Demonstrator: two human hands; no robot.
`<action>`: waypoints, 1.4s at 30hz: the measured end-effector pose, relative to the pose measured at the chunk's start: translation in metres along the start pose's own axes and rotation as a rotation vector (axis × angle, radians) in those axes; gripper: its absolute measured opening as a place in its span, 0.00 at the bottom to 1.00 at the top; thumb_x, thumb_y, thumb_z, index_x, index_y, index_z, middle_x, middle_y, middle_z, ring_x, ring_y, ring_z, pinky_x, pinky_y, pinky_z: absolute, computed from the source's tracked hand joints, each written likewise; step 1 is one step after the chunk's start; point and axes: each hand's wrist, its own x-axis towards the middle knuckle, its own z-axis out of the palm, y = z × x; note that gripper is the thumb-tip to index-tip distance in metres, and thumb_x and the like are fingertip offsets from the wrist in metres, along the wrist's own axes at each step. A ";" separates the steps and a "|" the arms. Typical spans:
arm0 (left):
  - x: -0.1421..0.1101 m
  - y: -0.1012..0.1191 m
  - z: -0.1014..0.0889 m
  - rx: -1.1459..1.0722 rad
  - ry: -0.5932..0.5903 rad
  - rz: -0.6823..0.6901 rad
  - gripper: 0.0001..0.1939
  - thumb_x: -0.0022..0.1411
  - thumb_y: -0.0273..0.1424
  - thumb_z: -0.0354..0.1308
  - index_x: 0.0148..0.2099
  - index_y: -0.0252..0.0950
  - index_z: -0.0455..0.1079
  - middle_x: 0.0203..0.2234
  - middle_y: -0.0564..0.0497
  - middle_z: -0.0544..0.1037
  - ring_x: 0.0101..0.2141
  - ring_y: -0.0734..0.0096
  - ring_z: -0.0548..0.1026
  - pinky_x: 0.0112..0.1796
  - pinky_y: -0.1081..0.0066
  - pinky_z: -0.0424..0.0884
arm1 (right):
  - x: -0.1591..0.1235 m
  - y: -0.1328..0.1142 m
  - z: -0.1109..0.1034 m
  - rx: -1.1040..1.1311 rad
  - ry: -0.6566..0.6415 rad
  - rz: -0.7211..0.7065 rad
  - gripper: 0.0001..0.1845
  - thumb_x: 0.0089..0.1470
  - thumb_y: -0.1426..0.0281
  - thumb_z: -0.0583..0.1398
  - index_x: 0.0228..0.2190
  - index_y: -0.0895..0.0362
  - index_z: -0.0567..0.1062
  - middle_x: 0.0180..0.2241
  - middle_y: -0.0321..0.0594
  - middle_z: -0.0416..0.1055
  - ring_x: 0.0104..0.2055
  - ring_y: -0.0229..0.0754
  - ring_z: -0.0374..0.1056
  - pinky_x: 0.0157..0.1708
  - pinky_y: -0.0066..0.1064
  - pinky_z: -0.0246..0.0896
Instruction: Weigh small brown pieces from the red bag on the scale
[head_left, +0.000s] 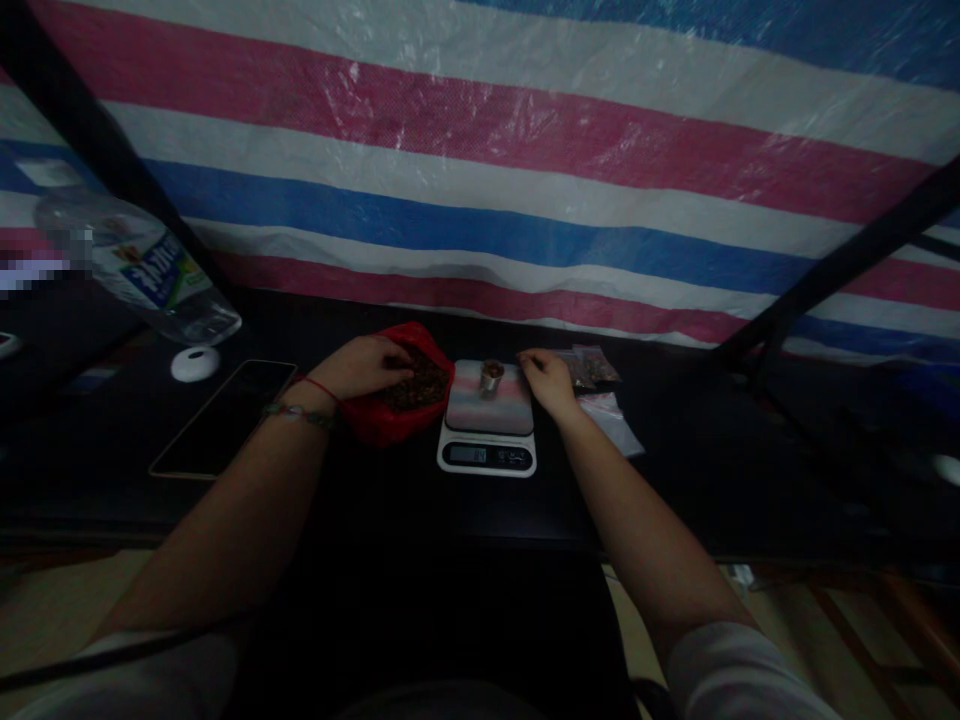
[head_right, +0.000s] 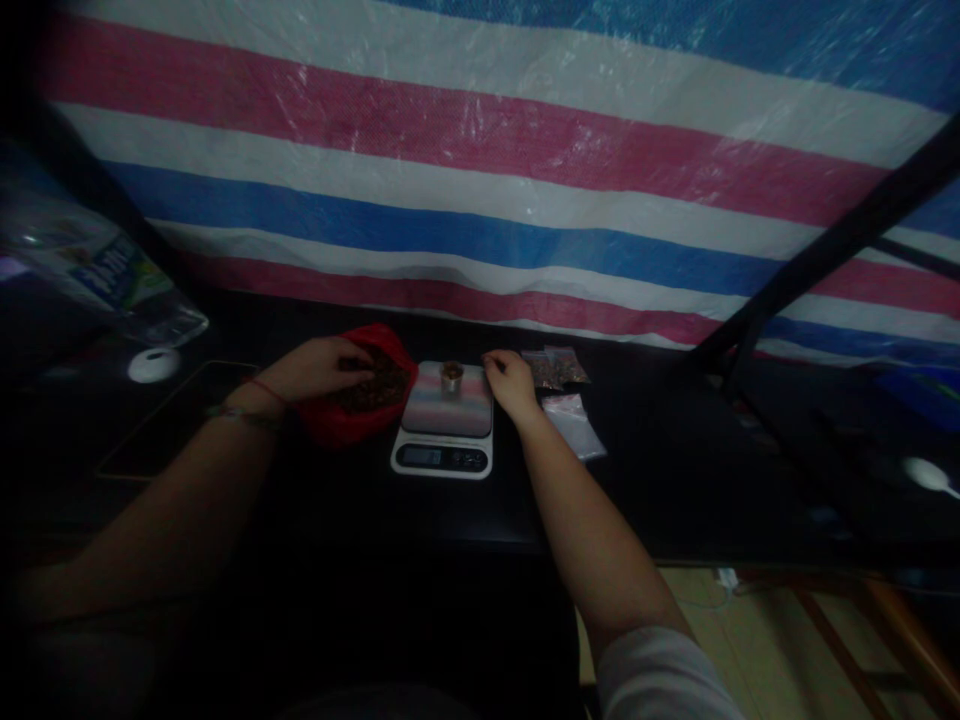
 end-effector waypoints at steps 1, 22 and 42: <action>0.001 0.002 0.001 -0.006 -0.030 0.006 0.21 0.58 0.45 0.51 0.45 0.40 0.75 0.41 0.51 0.79 0.40 0.65 0.75 0.43 0.72 0.67 | 0.000 0.000 0.000 -0.001 0.001 0.000 0.13 0.55 0.68 0.54 0.33 0.57 0.78 0.36 0.43 0.76 0.42 0.44 0.70 0.44 0.35 0.62; 0.003 0.018 0.013 0.048 0.039 0.071 0.31 0.52 0.51 0.57 0.53 0.37 0.71 0.48 0.45 0.74 0.49 0.56 0.70 0.51 0.64 0.63 | 0.000 -0.001 0.001 -0.016 -0.011 0.000 0.13 0.56 0.66 0.54 0.33 0.56 0.78 0.36 0.42 0.76 0.41 0.45 0.70 0.43 0.36 0.63; 0.005 0.021 0.014 0.066 0.043 0.145 0.21 0.61 0.41 0.50 0.51 0.36 0.72 0.47 0.45 0.74 0.49 0.59 0.69 0.53 0.64 0.61 | 0.000 -0.001 0.002 0.013 -0.005 0.002 0.13 0.55 0.67 0.54 0.33 0.56 0.78 0.36 0.43 0.76 0.41 0.44 0.70 0.44 0.37 0.63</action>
